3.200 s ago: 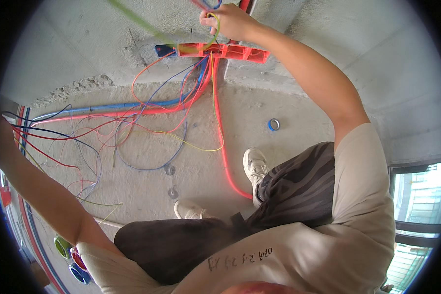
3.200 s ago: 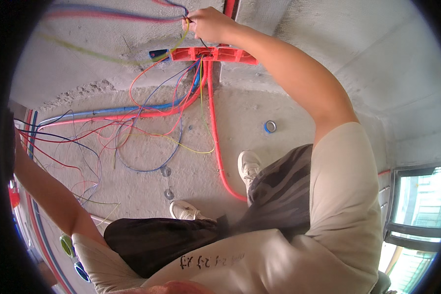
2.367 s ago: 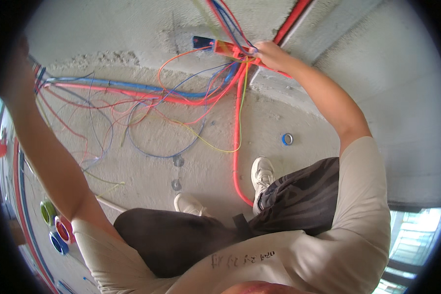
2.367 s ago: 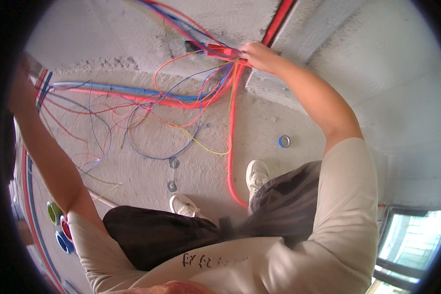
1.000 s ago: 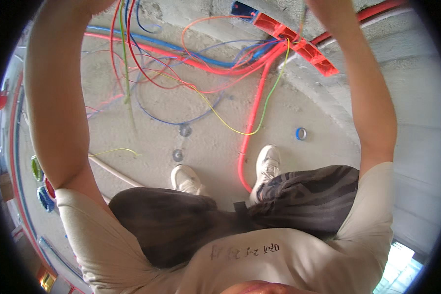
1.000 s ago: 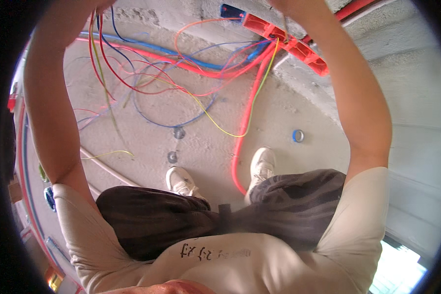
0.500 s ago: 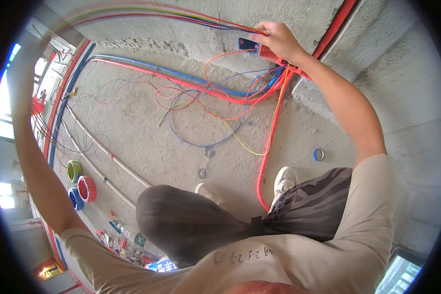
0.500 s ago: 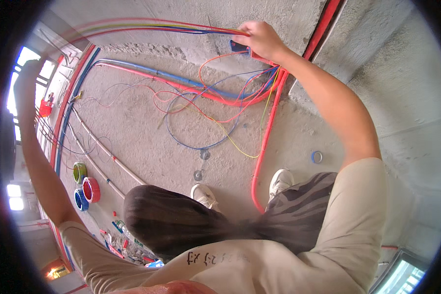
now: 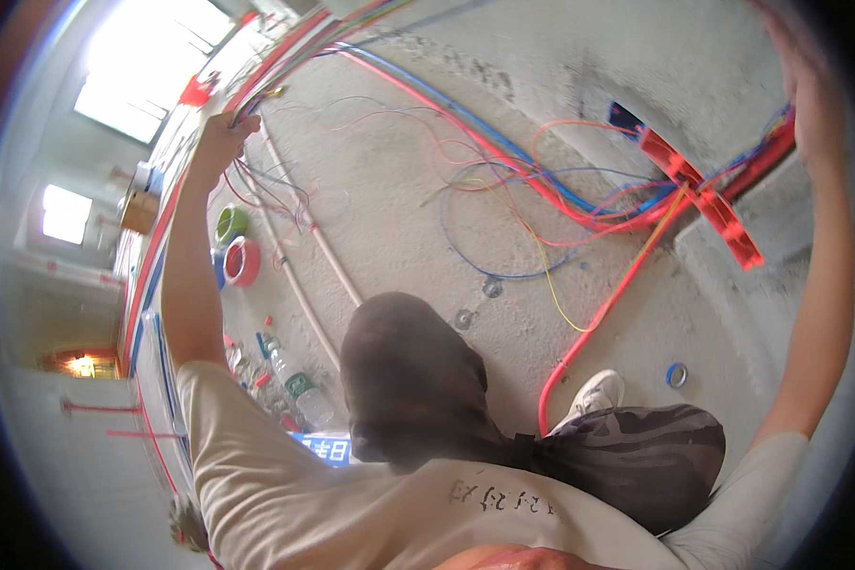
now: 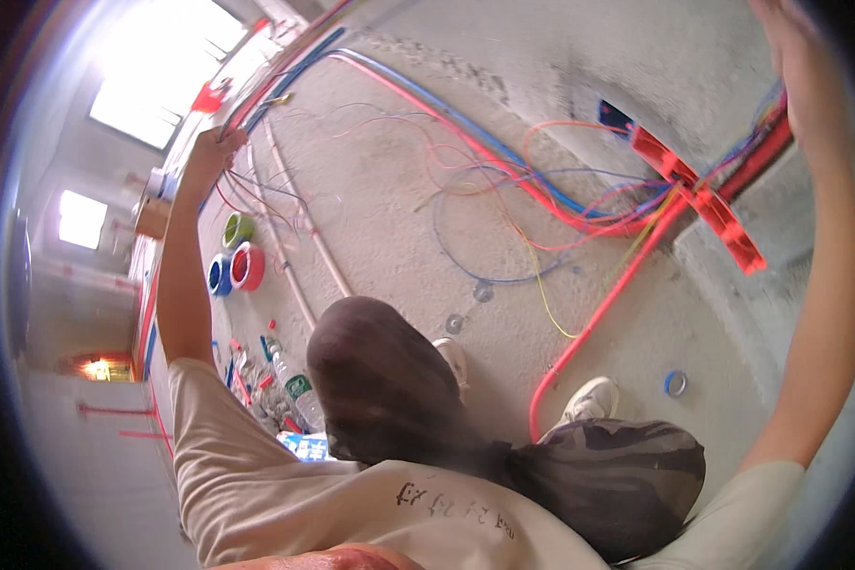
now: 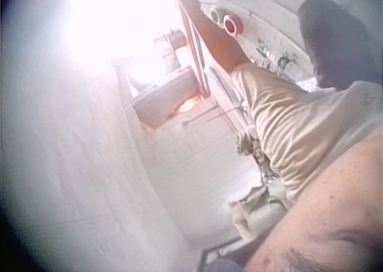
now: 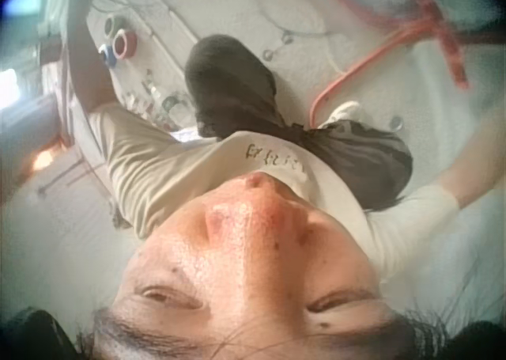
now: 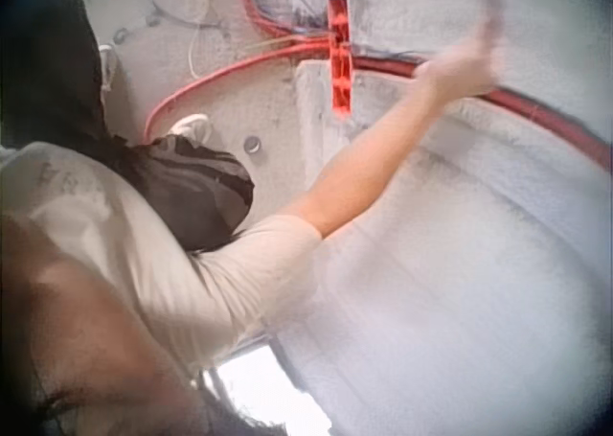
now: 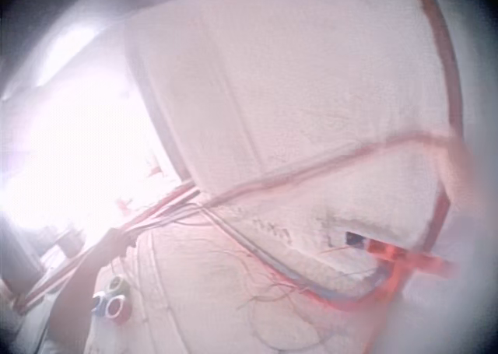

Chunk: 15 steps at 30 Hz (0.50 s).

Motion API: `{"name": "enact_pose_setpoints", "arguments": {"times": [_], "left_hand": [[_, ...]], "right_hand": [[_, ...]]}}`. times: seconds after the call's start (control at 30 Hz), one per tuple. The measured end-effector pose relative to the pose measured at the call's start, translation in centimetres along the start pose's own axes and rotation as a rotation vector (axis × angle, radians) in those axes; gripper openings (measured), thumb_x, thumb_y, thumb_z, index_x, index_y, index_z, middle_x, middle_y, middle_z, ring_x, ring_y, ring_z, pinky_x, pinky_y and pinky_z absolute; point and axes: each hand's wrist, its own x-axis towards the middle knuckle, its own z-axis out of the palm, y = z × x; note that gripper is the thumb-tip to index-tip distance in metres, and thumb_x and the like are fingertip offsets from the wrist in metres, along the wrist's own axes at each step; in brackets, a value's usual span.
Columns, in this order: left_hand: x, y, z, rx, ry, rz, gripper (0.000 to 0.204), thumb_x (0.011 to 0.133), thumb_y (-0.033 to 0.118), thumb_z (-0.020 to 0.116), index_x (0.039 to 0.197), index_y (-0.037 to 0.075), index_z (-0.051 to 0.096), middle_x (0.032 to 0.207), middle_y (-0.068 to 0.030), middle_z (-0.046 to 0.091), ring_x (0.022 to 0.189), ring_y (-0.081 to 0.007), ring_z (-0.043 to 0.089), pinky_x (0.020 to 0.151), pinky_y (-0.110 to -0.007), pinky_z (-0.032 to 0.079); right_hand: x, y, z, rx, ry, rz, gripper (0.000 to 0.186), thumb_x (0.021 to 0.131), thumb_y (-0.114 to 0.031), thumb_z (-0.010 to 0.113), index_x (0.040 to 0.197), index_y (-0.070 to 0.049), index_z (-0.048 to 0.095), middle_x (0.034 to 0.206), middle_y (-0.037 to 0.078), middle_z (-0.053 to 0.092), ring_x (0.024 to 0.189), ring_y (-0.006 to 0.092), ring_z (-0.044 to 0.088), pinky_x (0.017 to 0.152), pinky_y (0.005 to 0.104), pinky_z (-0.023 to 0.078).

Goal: The person organizes and routes multiple colored electrical wires into a ceiling junction box, then walks to a balcony area to pick up red and blue wire spools. The person continues handling the wires and spools while moving around the construction site.

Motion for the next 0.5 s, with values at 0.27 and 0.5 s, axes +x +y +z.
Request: {"name": "enact_pose_setpoints", "arguments": {"times": [0.27, 0.5], "left_hand": [[0.4, 1.3, -8.7, 0.32, 0.49, 0.287, 0.031, 0.103, 0.028, 0.054, 0.091, 0.005, 0.07, 0.073, -0.0072, 0.065, 0.056, -0.0213, 0.054, 0.062, -0.033, 0.048], [-5.3, -4.8, 0.3, 0.022, 0.224, 0.105, 0.027, 0.101, 0.025, 0.056, 0.085, 0.008, 0.069, 0.068, -0.0032, 0.062, 0.053, -0.0156, 0.051, 0.056, -0.03, 0.045]], "right_hand": [[-8.0, 5.2, 7.4, -0.198, -0.272, 0.346, 0.042, 0.098, -0.039, 0.067, 0.092, 0.002, 0.068, 0.065, 0.006, 0.046, 0.067, 0.0117, 0.042, 0.06, 0.0341, 0.038], [3.0, -3.5, 6.9, 0.12, 0.21, 0.463, 0.026, 0.097, -0.024, 0.068, 0.084, -0.002, 0.072, 0.062, -0.002, 0.056, 0.054, 0.0081, 0.046, 0.05, 0.0302, 0.031]]}}
